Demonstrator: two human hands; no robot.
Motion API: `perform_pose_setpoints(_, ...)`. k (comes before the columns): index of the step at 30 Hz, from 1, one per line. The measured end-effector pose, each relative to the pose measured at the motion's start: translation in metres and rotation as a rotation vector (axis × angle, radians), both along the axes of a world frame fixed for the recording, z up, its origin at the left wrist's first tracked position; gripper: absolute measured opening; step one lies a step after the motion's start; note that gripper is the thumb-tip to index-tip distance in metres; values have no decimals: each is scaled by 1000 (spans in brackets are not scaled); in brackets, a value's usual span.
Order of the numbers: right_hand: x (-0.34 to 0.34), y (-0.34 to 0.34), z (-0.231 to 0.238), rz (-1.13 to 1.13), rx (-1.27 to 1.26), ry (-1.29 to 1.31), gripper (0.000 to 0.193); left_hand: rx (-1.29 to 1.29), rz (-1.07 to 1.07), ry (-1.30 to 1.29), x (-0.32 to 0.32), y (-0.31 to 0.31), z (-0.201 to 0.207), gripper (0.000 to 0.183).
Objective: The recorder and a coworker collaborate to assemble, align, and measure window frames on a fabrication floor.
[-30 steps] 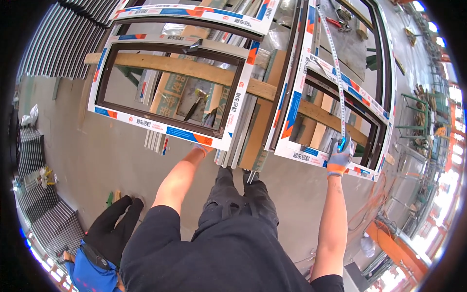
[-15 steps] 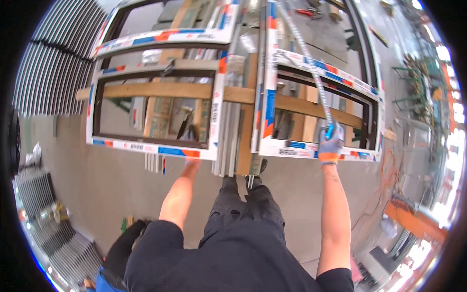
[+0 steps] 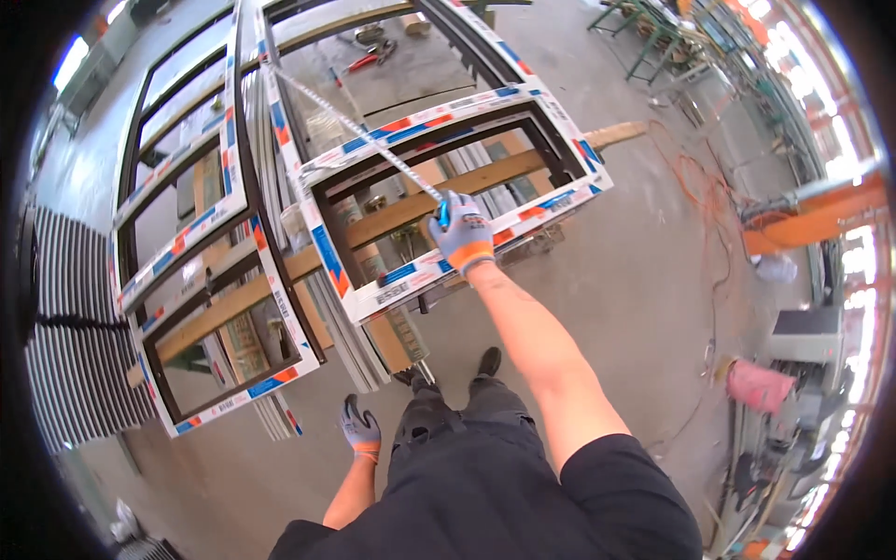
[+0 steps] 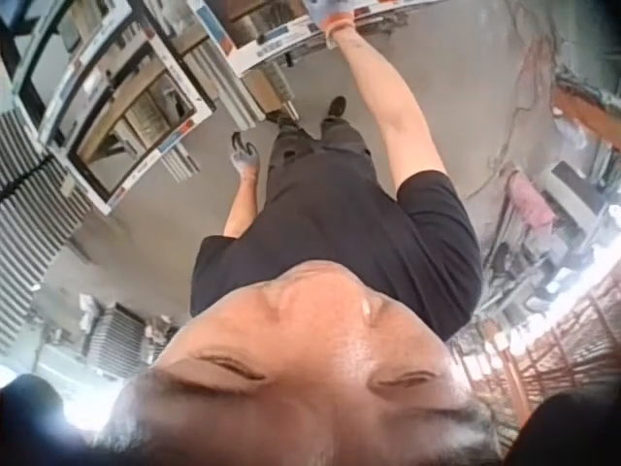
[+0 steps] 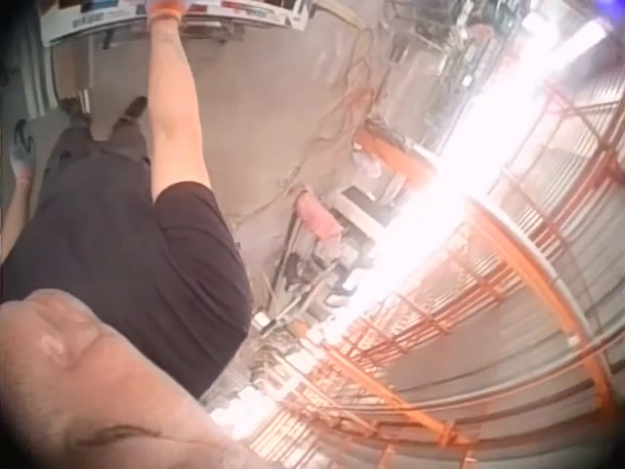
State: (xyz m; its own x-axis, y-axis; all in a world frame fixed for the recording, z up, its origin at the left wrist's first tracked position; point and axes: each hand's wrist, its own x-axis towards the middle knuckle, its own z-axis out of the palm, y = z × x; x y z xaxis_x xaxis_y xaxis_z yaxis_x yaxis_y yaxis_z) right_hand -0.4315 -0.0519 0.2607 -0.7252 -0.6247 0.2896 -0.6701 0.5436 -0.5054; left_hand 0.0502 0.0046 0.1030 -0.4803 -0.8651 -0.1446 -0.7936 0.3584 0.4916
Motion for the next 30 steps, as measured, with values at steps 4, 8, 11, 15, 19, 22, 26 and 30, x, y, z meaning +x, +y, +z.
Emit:
perform_pose_setpoints(4,-9,12,11,11,-58,-197,53,-66,-125,79,-51,6,38,52)
perform_pose_setpoints(8,-15,23,17,34,-154,-335,52,-240,-205,183,-112,18,76,48)
perform_pose_setpoints(11,-19,44,14,83,-379,-439,44,-310,-202,236,-155,33,100,45)
perform_pose_setpoints(15,-28,93,-4,100,-582,-670,36,-373,-165,264,-199,60,122,43)
perform_pose_setpoints(19,-32,192,-28,49,-699,-862,33,-389,-143,250,-231,75,134,42)
perform_pose_setpoints(22,-38,269,-25,-107,-637,-1073,31,-381,-159,210,-269,66,155,48)
perform_pose_setpoints(26,-64,342,-33,-261,-571,-941,36,-455,-286,142,-351,30,201,72)
perform_pose_setpoints(30,-97,373,-35,-448,-655,-854,35,-477,-469,-77,-433,-18,185,74)
